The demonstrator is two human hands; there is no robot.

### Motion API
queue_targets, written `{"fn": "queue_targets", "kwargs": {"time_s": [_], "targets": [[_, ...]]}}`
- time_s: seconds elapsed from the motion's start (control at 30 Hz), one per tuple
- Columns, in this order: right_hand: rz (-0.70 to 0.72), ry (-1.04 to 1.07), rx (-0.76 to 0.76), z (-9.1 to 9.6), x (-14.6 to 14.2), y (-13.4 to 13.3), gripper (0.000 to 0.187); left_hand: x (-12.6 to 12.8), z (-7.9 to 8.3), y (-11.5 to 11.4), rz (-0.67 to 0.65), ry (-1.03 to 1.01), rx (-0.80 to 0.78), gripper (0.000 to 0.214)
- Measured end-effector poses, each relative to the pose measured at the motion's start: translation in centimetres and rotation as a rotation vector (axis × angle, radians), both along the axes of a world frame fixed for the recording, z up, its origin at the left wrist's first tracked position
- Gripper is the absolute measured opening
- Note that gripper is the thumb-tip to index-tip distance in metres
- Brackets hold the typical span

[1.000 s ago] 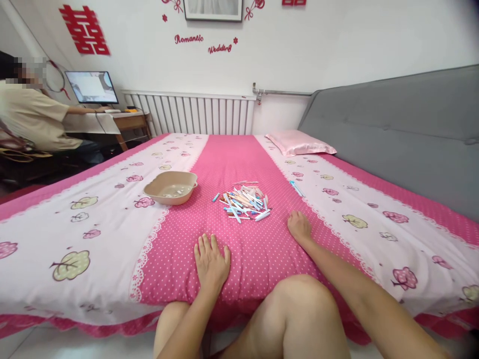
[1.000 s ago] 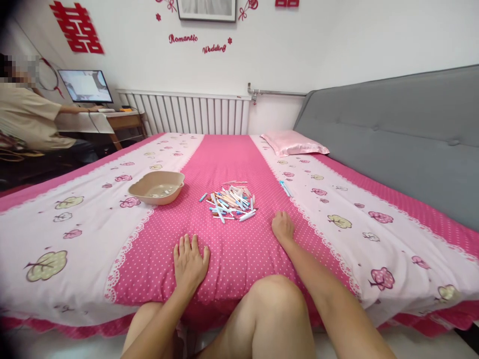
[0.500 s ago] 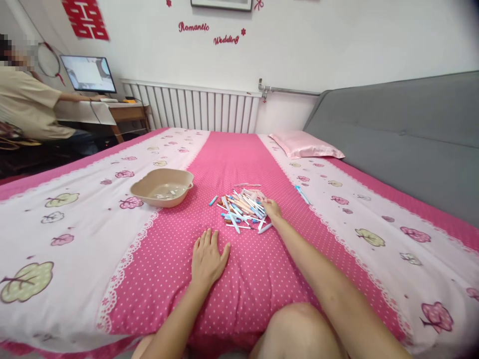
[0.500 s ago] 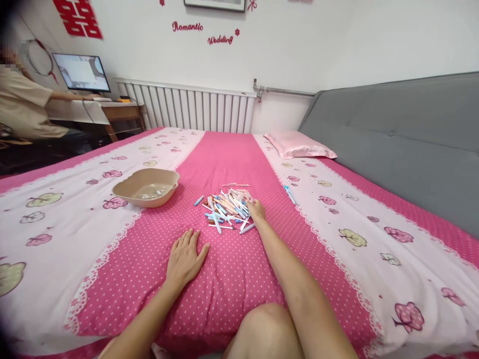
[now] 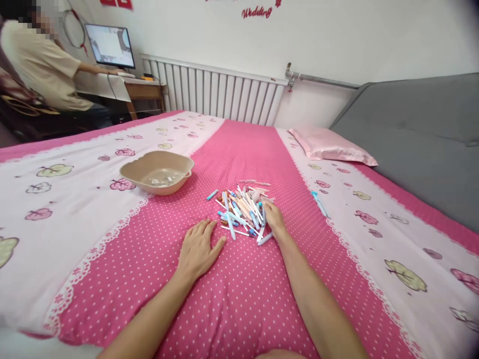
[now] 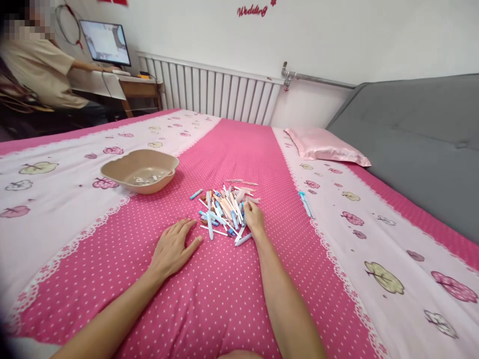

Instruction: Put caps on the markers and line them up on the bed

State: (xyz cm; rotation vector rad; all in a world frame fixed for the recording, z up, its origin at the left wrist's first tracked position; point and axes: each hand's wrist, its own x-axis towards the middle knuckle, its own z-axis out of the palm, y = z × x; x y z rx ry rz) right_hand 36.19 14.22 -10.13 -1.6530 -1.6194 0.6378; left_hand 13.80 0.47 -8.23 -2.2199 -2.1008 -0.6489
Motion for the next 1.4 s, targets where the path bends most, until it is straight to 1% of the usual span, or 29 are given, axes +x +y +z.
{"fn": "queue_targets", "kwargs": {"time_s": [0.1, 0.2, 0.27, 0.33, 0.47, 0.6, 0.67, 0.8, 0.87, 0.97, 1.07, 1.1, 1.17, 1.27, 1.33, 1.4], "targets": [[-0.021, -0.069, -0.012, 0.9, 0.4, -0.6, 0.032, 0.0, -0.1, -0.1, -0.019, -0.017, 0.018, 0.05], [-0.056, -0.126, 0.003, 1.6, 0.6, -1.4, 0.033, 0.1, 0.1, 0.0, -0.034, -0.043, 0.046, 0.043], [-0.072, -0.146, 0.033, 2.0, 0.7, -1.8, 0.033, 0.5, 0.4, 0.1, -0.056, -0.086, 0.056, 0.034], [-0.072, -0.156, 0.074, 2.4, 0.8, -2.1, 0.033, 1.1, 0.9, 0.5, -0.052, -0.14, 0.054, 0.027], [-0.042, -0.175, 0.169, 3.2, 0.9, -2.4, 0.032, 3.0, 1.6, 1.6, 0.068, -0.21, 0.025, 0.024], [-0.017, -0.215, 0.208, 3.9, 0.7, -2.9, 0.025, 4.5, 1.4, 2.9, 0.184, -0.22, -0.006, 0.028], [-0.001, -0.244, 0.189, 4.2, 0.4, -3.4, 0.023, 4.9, 1.2, 3.3, 0.214, -0.225, -0.024, 0.028], [0.033, -0.382, 0.051, 4.8, -0.3, -4.2, 0.025, 5.1, 1.0, 3.7, 0.217, -0.261, -0.051, 0.026], [0.045, -0.435, 0.012, 4.9, -0.6, -4.5, 0.027, 5.0, 1.1, 3.7, 0.216, -0.303, -0.06, 0.024], [0.054, -0.439, -0.006, 4.9, -0.7, -4.6, 0.029, 4.6, 1.1, 3.2, 0.203, -0.394, -0.063, 0.024], [0.069, -0.415, -0.018, 4.8, -0.7, -4.6, 0.031, 3.9, 0.9, 1.8, 0.157, -0.515, -0.053, 0.028], [0.07, -0.41, -0.018, 4.9, -0.7, -4.6, 0.031, 3.7, 0.8, 1.2, 0.142, -0.57, -0.045, 0.03], [0.058, -0.404, -0.003, 4.9, -0.6, -4.6, 0.029, 3.2, 0.4, 0.0, 0.116, -0.768, -0.011, 0.031], [0.009, -0.369, 0.059, 5.1, -0.5, -4.5, 0.026, 2.8, -0.1, -1.1, 0.097, -0.942, -0.007, 0.032], [-0.023, -0.282, 0.116, 5.3, -0.4, -4.3, 0.022, 2.7, -0.2, -1.2, 0.082, -0.997, -0.015, 0.032], [-0.049, -0.117, 0.174, 5.4, -0.1, -4.1, 0.02, 2.7, -0.2, -1.1, 0.063, -1.016, -0.023, 0.032]]}}
